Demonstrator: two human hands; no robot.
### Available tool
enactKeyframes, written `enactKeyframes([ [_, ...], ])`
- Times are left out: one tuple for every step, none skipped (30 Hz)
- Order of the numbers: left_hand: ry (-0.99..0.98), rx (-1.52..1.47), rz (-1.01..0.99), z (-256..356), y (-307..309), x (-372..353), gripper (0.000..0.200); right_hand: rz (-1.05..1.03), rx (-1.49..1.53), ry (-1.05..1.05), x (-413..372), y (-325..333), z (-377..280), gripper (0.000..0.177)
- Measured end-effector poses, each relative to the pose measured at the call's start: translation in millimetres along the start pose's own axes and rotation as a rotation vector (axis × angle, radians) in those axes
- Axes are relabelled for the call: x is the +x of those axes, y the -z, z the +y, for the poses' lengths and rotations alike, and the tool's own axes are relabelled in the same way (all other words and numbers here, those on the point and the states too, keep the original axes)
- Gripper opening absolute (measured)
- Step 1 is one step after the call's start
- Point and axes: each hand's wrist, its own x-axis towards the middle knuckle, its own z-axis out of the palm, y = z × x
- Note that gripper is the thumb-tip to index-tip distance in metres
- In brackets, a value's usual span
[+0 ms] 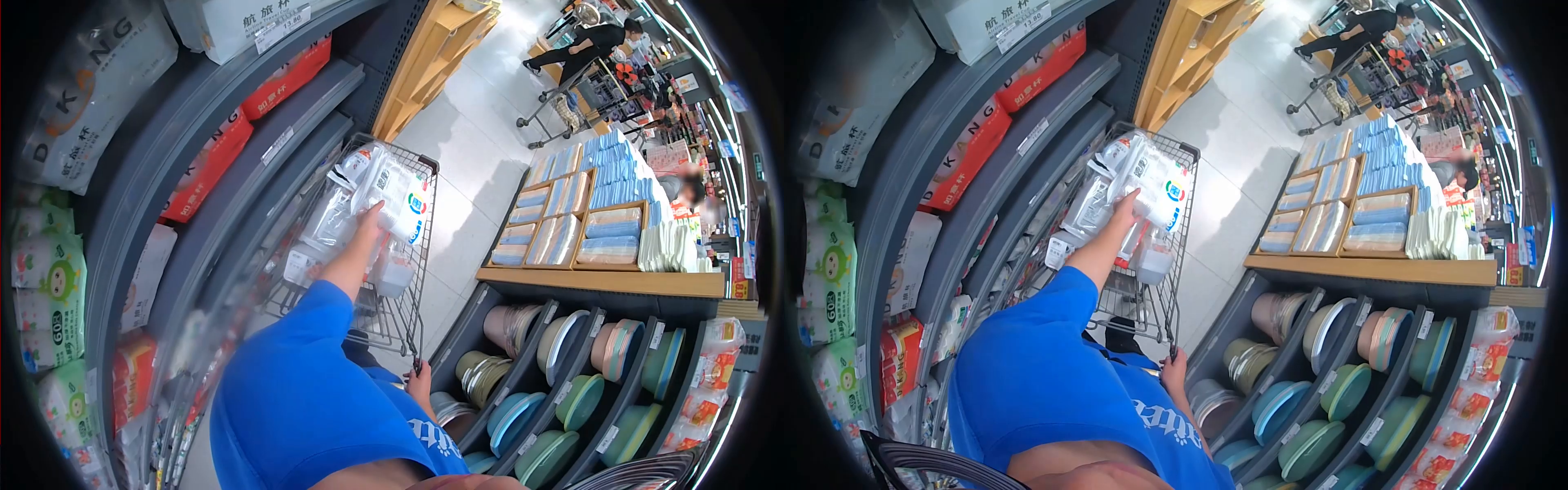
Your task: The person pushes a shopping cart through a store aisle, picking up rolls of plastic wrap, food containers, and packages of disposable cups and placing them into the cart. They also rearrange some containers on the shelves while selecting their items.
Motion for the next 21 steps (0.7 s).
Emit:
enactKeyframes([
  [-0.041, -0.033, -0.085, 0, 1, 2, 0.069, 0.007, 0.008, 0.004, 0, 0, -2, 0.037],
  [-0.127, 0.052, -0.105, 0, 1, 4, 0.068, 0.011, 0.016, 0.006, -1, -1, -4, 0.036],
  [-0.213, 0.138, -0.123, 9, -4, -7, 0.067, 0.015, 0.024, 0.009, -1, -1, -5, 0.036],
  [-0.299, 0.224, -0.142, 22, -9, -20, 0.066, 0.011, 0.014, -0.011, -1, -1, -4, 0.036],
  [-0.334, 0.342, -0.106, 38, -14, -35, 0.062, 0.006, 0.006, -0.031, -1, -1, -3, 0.035],
  [-0.4, 0.416, -0.141, 52, -13, -41, 0.06, 0.001, -0.002, -0.051, 0, -2, -3, 0.035],
  [-0.465, 0.492, -0.178, 68, -9, -45, 0.059, 0.001, -0.005, -0.036, -2, -1, -10, 0.034],
  [-0.53, 0.567, -0.216, 82, -4, -50, 0.057, 0.011, -0.003, -0.015, -1, -3, -3, 0.035],
  [-0.688, 0.635, -0.255, 99, -4, -63, 0.056, 0.022, 0.001, 0.007, 3, -4, 8, 0.037],
  [-0.846, 0.703, -0.296, 119, -3, -78, 0.055, 0.032, 0.004, 0.029, 4, -6, 16, 0.038],
  [-1.004, 0.768, -0.337, 135, 1, -87, 0.055, 0.031, -0.006, 0.028, 2, -5, 13, 0.038],
  [-1.183, 0.894, -0.33, 149, 9, -87, 0.055, 0.025, -0.009, 0.015, 1, -4, 8, 0.037],
  [-1.362, 1.02, -0.321, 165, 19, -84, 0.056, 0.019, -0.013, 0.002, -1, -3, 1, 0.037],
  [-1.542, 1.144, -0.31, 179, 29, -81, 0.056, 0.013, -0.018, -0.008, -2, -2, -5, 0.037],
  [-1.587, 1.197, -0.273, 189, 39, -81, 0.058, 0.018, -0.008, -0.007, -2, -3, -5, 0.037],
  [-1.632, 1.249, -0.235, 198, 48, -81, 0.06, 0.019, -0.021, 0.007, 0, -3, -1, 0.037],
  [-1.677, 1.298, -0.196, 206, 56, -79, 0.063, 0.021, -0.034, 0.022, 1, -4, 2, 0.037],
  [-1.677, 1.253, -0.17, 211, 63, -74, 0.061, 0.025, -0.047, 0.036, 2, -4, 4, 0.037],
  [-1.675, 1.209, -0.144, 213, 71, -65, 0.059, 0.026, -0.041, 0.03, 2, -4, 4, 0.036],
  [-1.67, 1.165, -0.117, 215, 81, -54, 0.057, 0.027, -0.036, 0.023, 1, -4, 4, 0.036],
  [-1.539, 1.087, -0.053, 210, 95, -33, 0.053, 0.028, -0.03, 0.017, 1, -4, 1, 0.035],
])
